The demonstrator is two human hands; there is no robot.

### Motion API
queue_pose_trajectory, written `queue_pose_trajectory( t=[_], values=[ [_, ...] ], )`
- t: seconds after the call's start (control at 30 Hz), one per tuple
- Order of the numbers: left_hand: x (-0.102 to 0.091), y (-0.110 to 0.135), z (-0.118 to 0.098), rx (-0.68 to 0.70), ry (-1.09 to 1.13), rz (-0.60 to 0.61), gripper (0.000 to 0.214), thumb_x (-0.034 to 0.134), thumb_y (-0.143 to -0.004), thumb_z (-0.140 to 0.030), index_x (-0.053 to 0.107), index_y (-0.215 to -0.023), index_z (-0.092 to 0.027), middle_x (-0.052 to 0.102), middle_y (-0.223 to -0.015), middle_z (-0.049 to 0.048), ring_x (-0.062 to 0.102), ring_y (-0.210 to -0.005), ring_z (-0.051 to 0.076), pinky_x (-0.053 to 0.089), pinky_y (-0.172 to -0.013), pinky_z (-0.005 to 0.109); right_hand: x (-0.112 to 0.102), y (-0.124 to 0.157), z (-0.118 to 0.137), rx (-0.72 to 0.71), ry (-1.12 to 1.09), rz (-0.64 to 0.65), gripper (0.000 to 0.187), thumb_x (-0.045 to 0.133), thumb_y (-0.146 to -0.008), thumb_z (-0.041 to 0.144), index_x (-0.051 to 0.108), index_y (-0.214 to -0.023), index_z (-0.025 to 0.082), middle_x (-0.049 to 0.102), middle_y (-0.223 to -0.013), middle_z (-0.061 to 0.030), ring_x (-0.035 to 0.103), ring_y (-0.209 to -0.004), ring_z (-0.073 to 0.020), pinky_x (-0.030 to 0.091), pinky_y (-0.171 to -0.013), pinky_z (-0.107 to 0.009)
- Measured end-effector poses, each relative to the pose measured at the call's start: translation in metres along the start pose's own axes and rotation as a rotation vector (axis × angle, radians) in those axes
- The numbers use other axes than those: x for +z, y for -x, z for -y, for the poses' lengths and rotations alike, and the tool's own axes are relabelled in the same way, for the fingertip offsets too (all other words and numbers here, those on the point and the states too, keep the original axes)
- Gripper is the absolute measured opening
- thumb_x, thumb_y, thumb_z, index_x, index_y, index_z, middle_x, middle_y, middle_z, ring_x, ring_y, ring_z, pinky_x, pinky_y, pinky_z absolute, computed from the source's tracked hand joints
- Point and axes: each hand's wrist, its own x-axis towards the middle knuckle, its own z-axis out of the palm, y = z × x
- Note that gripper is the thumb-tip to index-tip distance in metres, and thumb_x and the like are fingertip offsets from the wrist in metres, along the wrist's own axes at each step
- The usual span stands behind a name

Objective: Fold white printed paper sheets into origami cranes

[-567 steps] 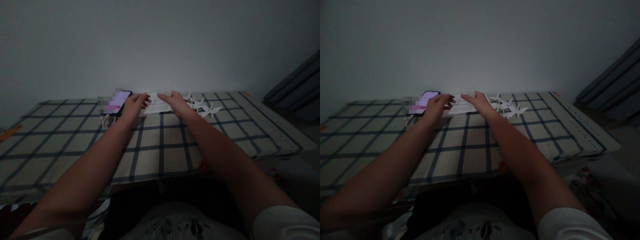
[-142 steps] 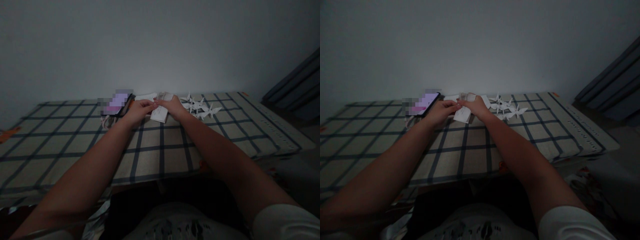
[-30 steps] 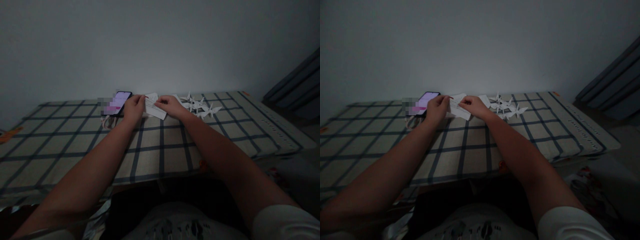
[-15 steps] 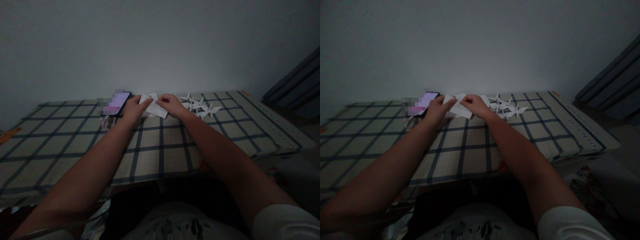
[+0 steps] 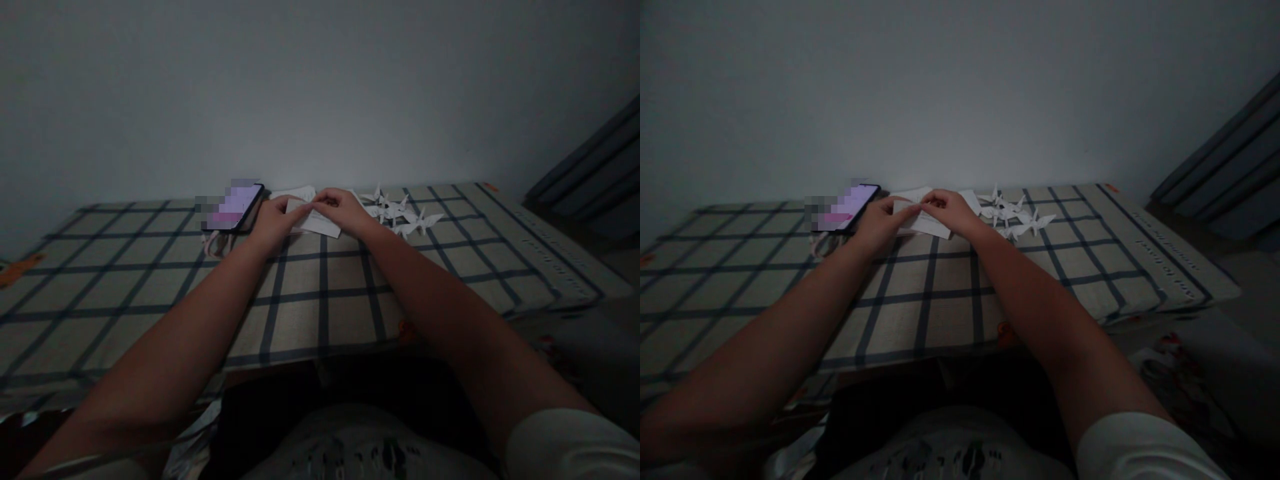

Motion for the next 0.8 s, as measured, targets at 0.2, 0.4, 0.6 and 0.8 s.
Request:
queue_pose_trajectory(
  t=[0.2,0.4,0.6,0.8],
  values=[
    [0.001,-0.001,0.003,0.095,-0.026,-0.008,0.034,0.072,-0.075,-0.048,0.072,-0.085,-0.016,0.072,-0.081,0.0047,0.063,-0.074,0.018,0.049,-0.067,0.028,0.000,0.000,0.002,0.015,-0.014,-0.016,0.021,0.063,-0.082,0.036,0.066,-0.089,0.017,0.067,-0.086,-0.0032,0.058,-0.081,-0.0142,0.045,-0.075,-0.028],
    [0.000,-0.002,0.006,0.165,-0.107,-0.072,0.031,0.069,-0.077,-0.047,0.072,-0.085,-0.017,0.071,-0.081,0.0031,0.062,-0.074,0.017,0.048,-0.067,0.027,0.000,0.000,0.004,-0.003,-0.002,-0.029,0.020,0.062,-0.082,0.034,0.067,-0.088,0.016,0.067,-0.085,-0.0034,0.058,-0.078,-0.0138,0.044,-0.073,-0.028],
    [-0.005,-0.004,0.002,0.173,-0.176,-0.152,0.026,0.067,-0.079,-0.043,0.069,-0.085,-0.018,0.070,-0.080,0.0026,0.061,-0.073,0.016,0.048,-0.069,0.026,-0.002,-0.004,-0.003,0.008,0.046,-0.072,0.022,0.061,-0.083,0.037,0.066,-0.089,0.017,0.066,-0.085,-0.0034,0.057,-0.078,-0.0141,0.045,-0.073,-0.028],
    [-0.010,-0.013,0.009,0.164,-0.138,-0.264,0.026,0.065,-0.081,-0.043,0.065,-0.086,-0.018,0.068,-0.083,0.0030,0.061,-0.078,0.016,0.049,-0.071,0.026,-0.006,-0.005,-0.004,0.049,0.027,-0.110,0.017,0.059,-0.083,0.031,0.065,-0.090,0.016,0.065,-0.082,-0.0023,0.055,-0.073,-0.0125,0.045,-0.070,-0.027]
  ],
)
